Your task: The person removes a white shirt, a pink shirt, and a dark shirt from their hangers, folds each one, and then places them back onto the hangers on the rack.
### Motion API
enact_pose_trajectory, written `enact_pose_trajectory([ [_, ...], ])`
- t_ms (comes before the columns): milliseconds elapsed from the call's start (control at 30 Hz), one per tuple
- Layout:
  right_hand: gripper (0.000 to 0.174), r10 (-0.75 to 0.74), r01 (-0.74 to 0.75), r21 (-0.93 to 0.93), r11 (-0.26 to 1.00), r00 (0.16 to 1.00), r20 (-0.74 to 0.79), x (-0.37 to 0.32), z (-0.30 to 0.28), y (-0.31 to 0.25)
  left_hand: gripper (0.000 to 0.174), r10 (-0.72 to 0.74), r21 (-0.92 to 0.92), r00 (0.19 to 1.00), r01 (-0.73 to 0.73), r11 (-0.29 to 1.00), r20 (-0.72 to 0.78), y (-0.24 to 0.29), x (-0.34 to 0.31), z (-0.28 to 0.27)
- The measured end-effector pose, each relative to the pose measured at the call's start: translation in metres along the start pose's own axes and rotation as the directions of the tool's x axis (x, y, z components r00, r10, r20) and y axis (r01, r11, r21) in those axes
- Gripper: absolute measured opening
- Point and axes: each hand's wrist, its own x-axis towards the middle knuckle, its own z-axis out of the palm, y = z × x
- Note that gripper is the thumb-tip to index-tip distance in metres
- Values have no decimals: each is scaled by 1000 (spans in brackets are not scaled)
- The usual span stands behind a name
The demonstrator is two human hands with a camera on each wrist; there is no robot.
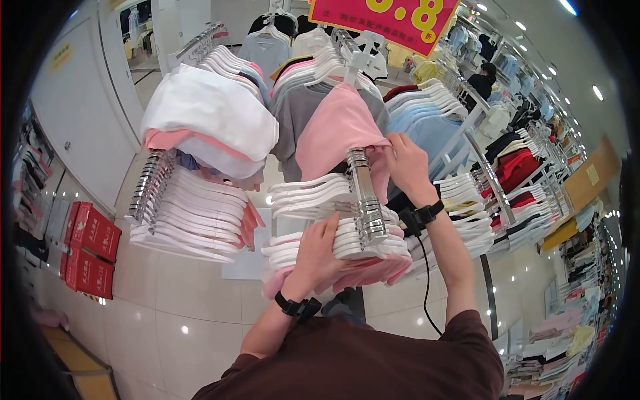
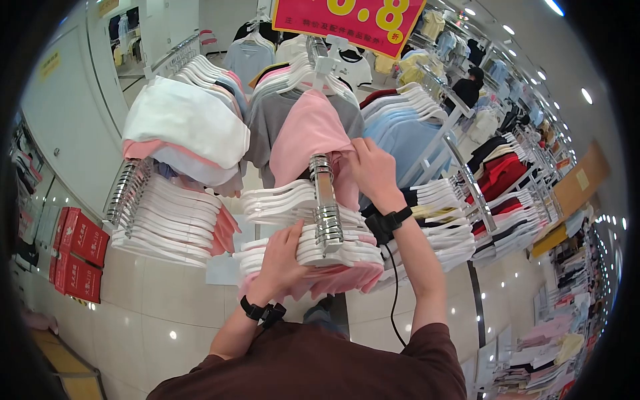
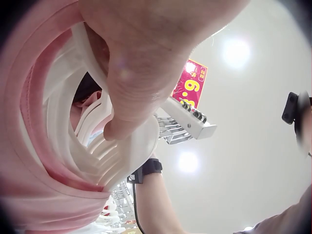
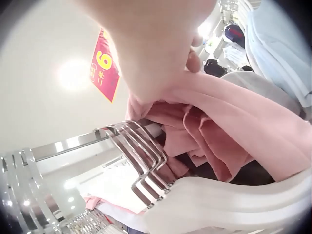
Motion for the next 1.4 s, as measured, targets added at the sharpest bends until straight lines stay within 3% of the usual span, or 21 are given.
enact_pose_trajectory([
  [67, 22, -59, 61, -103, 993, 998, 23, 9, -3, 8, 112, -5, -2, 1000, 5, 1000, -3, 0, -1, 0],
  [300, 23, -15, 4, -91, 996, 992, -122, 74, -33, 1, 111, 17, -2, 1000, -17, 1000, -21, 1, -1, 1],
  [400, 26, 53, -54, -21, 998, 998, -42, 103, -47, -8, 110, 38, 2, 998, -38, 999, -42, -2, -2, 4],
  [467, 29, 8, 18, 177, 984, 990, -144, 121, -49, -5, 110, 49, 3, 998, -49, 999, -48, -2, -2, 4],
  [500, 29, 5, 21, 177, 984, 989, -146, 129, -52, -2, 110, 30, -5, 999, -30, 1000, -30, -1, -2, 2],
  [567, 32, -49, 38, 106, 994, 994, 94, 142, -60, -1, 109, 9, -11, 1000, -9, 1000, -22, 0, -2, 1],
  [667, 34, -77, 86, -73, 994, 989, 125, 146, -72, -9, 112, -8, -41, 1000, 9, 999, 15, 1, -2, -6],
  [700, 34, -78, 88, -79, 993, 989, 124, 146, -77, -13, 108, 34, -98, 997, -26, 995, 75, -1, -1, -14],
  [767, 34, -9, 14, 69, 997, 997, -74, 147, -83, -25, 105, 82, -161, 989, -61, 985, 125, -15, 3, -30],
  [800, 34, -10, 15, 69, 998, 997, -75, 148, -83, -25, 96, 53, -501, 984, 40, 864, 170, -27, 7, -41],
  [833, 35, -33, 34, 35, 999, 999, -31, 150, -81, -25, 87, 43, -766, 974, 148, 625, 223, -37, 16, -52],
  [900, 35, -47, 47, 4, 999, 999, 17, 150, -78, -27, 81, -40, -508, 997, 67, 859, 63, -38, 55, -79],
  [1000, 36, 0, 12, 193, 981, 998, -65, 153, -78, -44, 76, 26, -355, 968, -116, 928, -249, 3, 123, -98],
  [1067, 39, 10, -25, 379, 925, 999, 40, 149, -79, -54, 73, 97, -264, 933, -196, 945, -346, 16, 158, -90],
  [1133, 40, 17, -75, 458, 886, 991, 130, 140, -84, -57, 59, 213, -30, 860, -255, 966, -463, 4, 183, -68],
  [1200, 41, 16, -132, 529, 838, 976, 218, 129, -87, -56, 48, 142, -70, 889, -191, 979, -435, -18, 196, -58],
  [1267, 38, -6, -251, 695, 673, 939, 344, 118, -93, -46, 38, 77, -106, 915, -129, 986, -396, -29, 205, -66],
  [1300, 38, -3, -250, 698, 671, 940, 340, 118, -96, -36, 32, -71, -358, 906, -92, 929, -418, -34, 210, -75],
  [1333, 35, -13, -346, 671, 656, 884, 468, 117, -99, -23, 29, -224, -588, 889, -62, 806, -400, -37, 214, -85],
  [1367, 34, -26, -437, 630, 641, 809, 588, 117, -101, -13, 29, -224, -586, 889, -59, 808, -399, -39, 222, -99],
  [1400, 34, -28, -439, 632, 638, 808, 589, 118, -99, -5, 29, -167, -552, 835, -183, 813, -524, -40, 231, -113],
])
